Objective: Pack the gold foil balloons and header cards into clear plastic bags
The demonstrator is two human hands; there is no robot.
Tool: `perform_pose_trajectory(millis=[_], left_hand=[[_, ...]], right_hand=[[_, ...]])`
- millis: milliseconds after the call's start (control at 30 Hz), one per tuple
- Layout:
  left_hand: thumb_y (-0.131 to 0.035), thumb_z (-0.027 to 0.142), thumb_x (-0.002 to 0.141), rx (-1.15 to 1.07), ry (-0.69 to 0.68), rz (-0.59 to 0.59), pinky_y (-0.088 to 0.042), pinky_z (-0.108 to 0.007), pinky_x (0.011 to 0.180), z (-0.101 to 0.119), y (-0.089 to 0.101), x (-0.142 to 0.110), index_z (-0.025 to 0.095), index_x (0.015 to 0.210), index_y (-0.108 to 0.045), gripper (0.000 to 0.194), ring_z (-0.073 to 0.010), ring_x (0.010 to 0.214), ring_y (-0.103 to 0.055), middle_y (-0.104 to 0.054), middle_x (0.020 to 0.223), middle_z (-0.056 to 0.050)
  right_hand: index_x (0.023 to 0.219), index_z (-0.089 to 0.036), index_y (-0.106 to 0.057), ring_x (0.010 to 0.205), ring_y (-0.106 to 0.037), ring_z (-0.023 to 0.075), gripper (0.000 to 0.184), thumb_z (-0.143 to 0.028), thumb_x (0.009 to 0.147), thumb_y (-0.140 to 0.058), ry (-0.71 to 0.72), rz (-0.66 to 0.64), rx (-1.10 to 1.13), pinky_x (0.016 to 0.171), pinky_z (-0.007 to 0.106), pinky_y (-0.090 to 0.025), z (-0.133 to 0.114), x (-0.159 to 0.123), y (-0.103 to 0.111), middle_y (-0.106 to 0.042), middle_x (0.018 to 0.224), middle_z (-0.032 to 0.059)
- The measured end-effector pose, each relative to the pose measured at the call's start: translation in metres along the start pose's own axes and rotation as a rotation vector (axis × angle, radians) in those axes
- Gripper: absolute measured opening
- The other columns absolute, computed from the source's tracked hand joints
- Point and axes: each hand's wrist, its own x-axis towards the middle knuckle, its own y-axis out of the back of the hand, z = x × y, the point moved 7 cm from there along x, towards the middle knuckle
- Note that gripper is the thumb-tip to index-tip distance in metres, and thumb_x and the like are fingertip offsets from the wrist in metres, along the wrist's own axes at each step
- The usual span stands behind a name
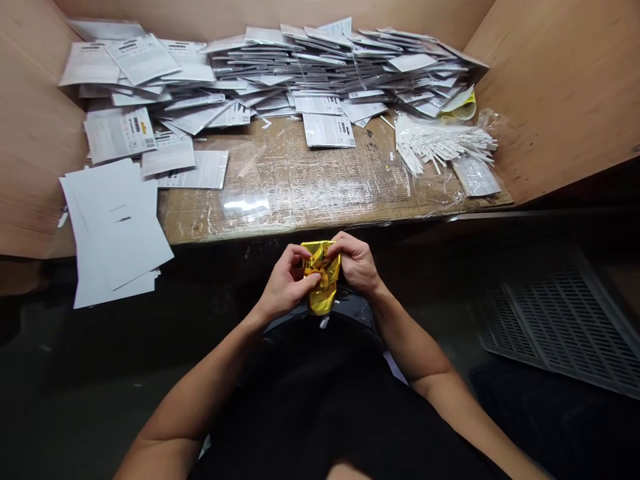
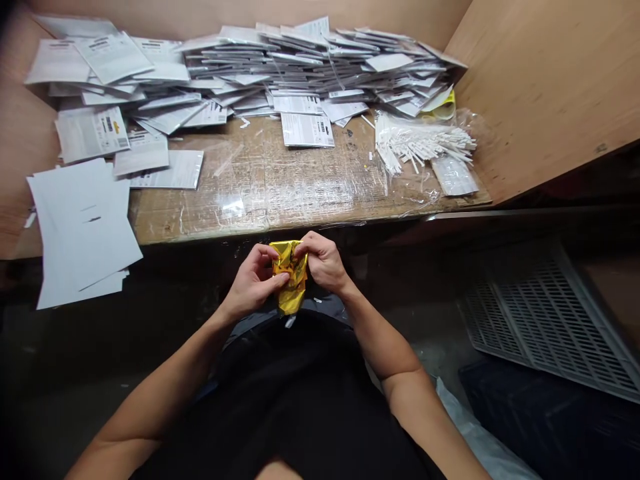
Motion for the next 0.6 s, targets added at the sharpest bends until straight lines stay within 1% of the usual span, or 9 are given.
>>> perform_pose_trajectory(millis=[33, 100, 167, 200, 300, 400, 467, 500, 600], left_hand=[[-0.093, 0.028, 0.075, 0.011, -0.024, 0.048, -0.063, -0.029, 0.075, 0.000, 0.000, -0.001, 0.026, 0.121, -0.056, 0.059, -0.0169, 0.083, -0.075, -0.073, 0.112, -0.002], [-0.094, 0.030, 0.075, -0.002, -0.049, 0.142, -0.065, -0.032, 0.080, -0.002, 0.003, -0.003, 0.028, 0.135, -0.048, 0.075, -0.0189, 0.087, -0.078, -0.074, 0.112, -0.003], [-0.095, 0.032, 0.075, -0.034, -0.039, 0.203, -0.065, -0.035, 0.086, -0.004, 0.008, -0.004, 0.026, 0.141, -0.044, 0.084, -0.0212, 0.092, -0.080, -0.076, 0.112, -0.005], [-0.096, 0.032, 0.074, -0.060, -0.021, 0.211, -0.065, -0.036, 0.087, -0.006, 0.010, -0.003, 0.025, 0.141, -0.045, 0.084, -0.0221, 0.094, -0.080, -0.077, 0.112, -0.006], [-0.096, 0.035, 0.074, -0.117, 0.097, 0.138, -0.065, -0.036, 0.085, -0.015, 0.012, -0.002, 0.021, 0.134, -0.055, 0.073, -0.0240, 0.094, -0.080, -0.080, 0.106, -0.008], [-0.091, 0.037, 0.078, -0.012, 0.114, 0.076, -0.059, -0.029, 0.068, -0.018, 0.016, -0.005, 0.017, 0.107, -0.072, 0.041, -0.0196, 0.075, -0.074, -0.077, 0.086, -0.005], [-0.085, 0.032, 0.081, 0.124, 0.001, 0.120, -0.051, -0.025, 0.058, -0.010, 0.024, -0.008, 0.017, 0.086, -0.074, 0.019, -0.0145, 0.063, -0.065, -0.071, 0.075, -0.002], [-0.080, 0.028, 0.083, 0.201, -0.079, 0.146, -0.048, -0.024, 0.056, -0.004, 0.028, -0.010, 0.018, 0.079, -0.075, 0.013, -0.0134, 0.062, -0.062, -0.069, 0.073, -0.002], [-0.071, 0.017, 0.084, 0.451, -0.341, 0.116, -0.048, -0.025, 0.060, 0.018, 0.027, -0.017, 0.021, 0.071, -0.077, 0.015, -0.0141, 0.069, -0.063, -0.068, 0.079, -0.003]], right_hand=[[0.095, -0.024, -0.074, 0.079, -0.059, 0.0165, 0.017, -0.041, 0.096, -0.068, -0.056, -0.022, 0.058, 0.071, 0.029, -0.052, 0.004, 0.000, 0.001, -0.065, 0.088, 0.0016], [0.120, -0.027, -0.067, 0.075, -0.060, 0.0157, 0.034, -0.051, 0.096, -0.070, -0.209, -0.146, 0.197, 0.066, 0.027, -0.053, 0.014, -0.005, -0.006, -0.068, 0.093, 0.0005], [0.128, -0.027, -0.062, 0.075, -0.063, 0.0161, 0.049, -0.053, 0.090, -0.080, -0.297, -0.294, 0.256, 0.066, 0.027, -0.055, 0.018, -0.012, -0.018, -0.071, 0.096, 0.0010], [0.125, -0.025, -0.064, 0.079, -0.065, 0.0169, 0.050, -0.051, 0.088, -0.084, -0.298, -0.337, 0.249, 0.071, 0.028, -0.056, 0.018, -0.014, -0.022, -0.072, 0.099, 0.0021], [0.112, -0.022, -0.070, 0.090, -0.069, 0.0194, 0.038, -0.047, 0.088, -0.085, -0.230, -0.280, 0.227, 0.085, 0.032, -0.058, 0.015, -0.015, -0.024, -0.075, 0.104, 0.0042], [0.102, -0.021, -0.072, 0.084, -0.068, 0.0191, 0.030, -0.047, 0.090, -0.081, -0.251, -0.256, 0.176, 0.080, 0.031, -0.057, 0.019, -0.015, -0.020, -0.074, 0.094, 0.0030], [0.097, -0.020, -0.075, 0.083, -0.067, 0.0188, 0.024, -0.044, 0.094, -0.074, -0.271, -0.324, 0.075, 0.078, 0.031, -0.055, 0.018, -0.014, -0.015, -0.074, 0.091, 0.0036], [0.100, -0.019, -0.076, 0.087, -0.068, 0.0192, 0.024, -0.042, 0.097, -0.070, -0.264, -0.359, 0.023, 0.080, 0.031, -0.055, 0.014, -0.012, -0.012, -0.075, 0.096, 0.0048], [0.123, -0.020, -0.074, 0.105, -0.068, 0.0211, 0.030, -0.038, 0.100, -0.066, -0.190, -0.460, -0.120, 0.089, 0.032, -0.053, -0.009, -0.001, -0.008, -0.076, 0.119, 0.0075]])
